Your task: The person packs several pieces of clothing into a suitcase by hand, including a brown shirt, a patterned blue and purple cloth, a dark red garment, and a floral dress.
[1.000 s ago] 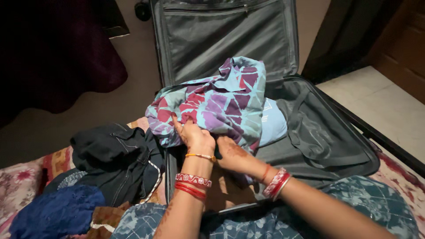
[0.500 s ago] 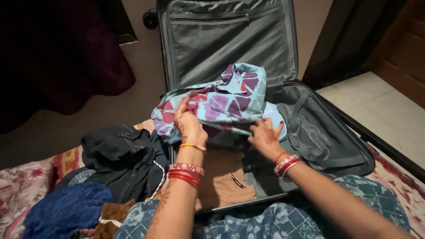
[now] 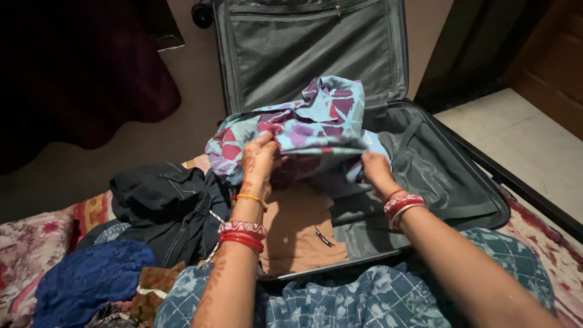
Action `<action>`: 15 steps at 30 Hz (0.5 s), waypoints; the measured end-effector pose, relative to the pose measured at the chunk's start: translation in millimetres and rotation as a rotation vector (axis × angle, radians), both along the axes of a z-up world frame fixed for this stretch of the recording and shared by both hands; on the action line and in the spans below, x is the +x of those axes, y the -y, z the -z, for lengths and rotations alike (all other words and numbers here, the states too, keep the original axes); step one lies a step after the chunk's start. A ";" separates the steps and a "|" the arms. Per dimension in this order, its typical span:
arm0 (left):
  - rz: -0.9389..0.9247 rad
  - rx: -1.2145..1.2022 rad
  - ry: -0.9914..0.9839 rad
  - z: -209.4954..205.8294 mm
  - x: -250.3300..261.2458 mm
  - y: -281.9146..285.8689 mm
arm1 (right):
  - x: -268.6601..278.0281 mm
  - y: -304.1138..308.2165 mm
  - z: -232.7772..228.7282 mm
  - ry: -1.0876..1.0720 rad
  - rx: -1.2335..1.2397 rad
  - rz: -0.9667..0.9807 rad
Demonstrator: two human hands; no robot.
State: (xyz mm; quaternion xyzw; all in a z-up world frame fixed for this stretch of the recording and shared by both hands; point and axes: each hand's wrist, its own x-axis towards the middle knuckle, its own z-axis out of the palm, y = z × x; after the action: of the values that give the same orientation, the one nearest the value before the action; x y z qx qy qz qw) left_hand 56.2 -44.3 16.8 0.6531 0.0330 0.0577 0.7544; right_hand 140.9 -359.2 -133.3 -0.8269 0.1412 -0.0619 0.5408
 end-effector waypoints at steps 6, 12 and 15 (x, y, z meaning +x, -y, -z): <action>-0.434 -0.087 0.828 -71.8 -13.8 18.7 | -12.1 -4.2 -181.8 1.137 -0.039 0.233; -0.376 -0.037 0.884 -129.7 -25.7 20.8 | -34.8 -19.2 -277.6 1.209 -0.401 0.104; -0.449 -0.123 0.830 -146.4 -34.2 11.4 | -48.5 -16.5 -271.2 1.163 -0.284 0.067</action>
State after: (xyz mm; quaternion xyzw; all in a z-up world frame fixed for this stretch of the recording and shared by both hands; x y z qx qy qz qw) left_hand 21.9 -55.7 163.1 0.5057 -0.1278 0.4732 0.7099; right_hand 92.4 -342.7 137.9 -0.7167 -0.1613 -0.5395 0.4114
